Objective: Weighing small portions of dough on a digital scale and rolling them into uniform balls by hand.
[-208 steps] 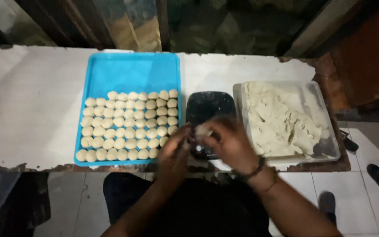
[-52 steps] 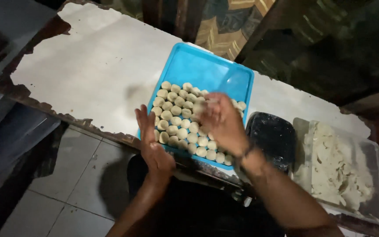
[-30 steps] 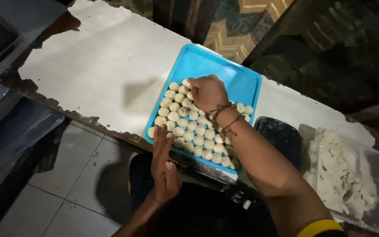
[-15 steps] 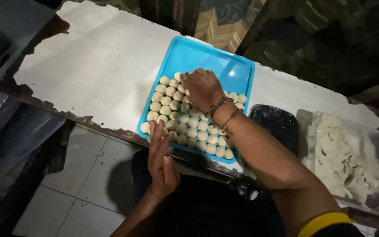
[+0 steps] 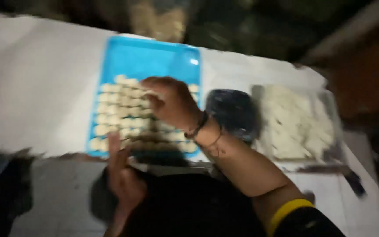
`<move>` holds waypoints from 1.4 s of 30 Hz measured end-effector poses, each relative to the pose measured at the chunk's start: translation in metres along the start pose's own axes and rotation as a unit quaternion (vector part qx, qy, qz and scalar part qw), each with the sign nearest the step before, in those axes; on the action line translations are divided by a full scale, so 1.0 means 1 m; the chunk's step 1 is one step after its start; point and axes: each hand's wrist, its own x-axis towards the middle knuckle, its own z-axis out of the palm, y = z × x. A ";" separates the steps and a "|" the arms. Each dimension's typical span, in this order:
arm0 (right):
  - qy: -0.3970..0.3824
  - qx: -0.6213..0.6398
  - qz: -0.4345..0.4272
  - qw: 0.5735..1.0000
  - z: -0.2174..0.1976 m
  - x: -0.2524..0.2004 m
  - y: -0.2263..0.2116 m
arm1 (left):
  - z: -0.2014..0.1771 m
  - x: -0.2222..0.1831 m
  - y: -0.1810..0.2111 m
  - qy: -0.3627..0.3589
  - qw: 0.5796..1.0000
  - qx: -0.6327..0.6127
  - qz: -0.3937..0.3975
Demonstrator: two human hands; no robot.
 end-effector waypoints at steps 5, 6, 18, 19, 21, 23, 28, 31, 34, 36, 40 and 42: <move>-0.014 0.010 0.138 0.990 -0.119 -0.053 -0.040 | 0.023 0.017 0.040 0.040 0.999 0.000 0.003; -0.012 0.008 0.141 0.990 -0.144 -0.066 -0.035 | 0.024 0.012 0.033 0.037 0.999 -0.004 0.003; -0.072 -0.326 0.479 0.812 -0.362 -0.199 0.013 | 0.064 0.014 0.045 -0.035 0.996 -0.017 0.075; -0.126 -0.335 0.511 0.781 -0.360 -0.200 0.012 | 0.067 0.012 0.048 -0.024 0.997 -0.030 0.065; -0.179 -0.340 0.541 0.748 -0.359 -0.213 0.025 | 0.070 0.011 0.053 -0.014 0.998 -0.041 0.055; -0.252 -0.309 0.389 0.831 -0.363 -0.240 0.053 | 0.071 0.011 0.059 -0.033 0.997 -0.021 0.061; -0.344 -0.292 0.400 0.798 -0.350 -0.227 0.050 | 0.068 0.001 0.057 -0.039 0.998 -0.021 0.036; -0.368 -0.308 0.419 0.771 -0.348 -0.215 0.046 | 0.067 0.000 0.055 -0.039 0.998 -0.023 0.034; -0.440 -0.351 0.362 0.743 -0.354 -0.249 0.083 | 0.068 -0.004 0.054 -0.050 0.998 -0.036 0.017; -0.474 -0.382 0.252 0.752 -0.355 -0.244 0.078 | 0.069 -0.003 0.055 -0.049 0.998 -0.045 0.006; -0.420 -0.357 0.382 0.742 -0.355 -0.206 0.040 | 0.069 0.000 0.057 -0.052 0.998 -0.033 0.007; -0.371 -0.338 0.376 0.779 -0.358 -0.211 0.045 | 0.069 0.002 0.057 -0.053 0.998 -0.033 0.005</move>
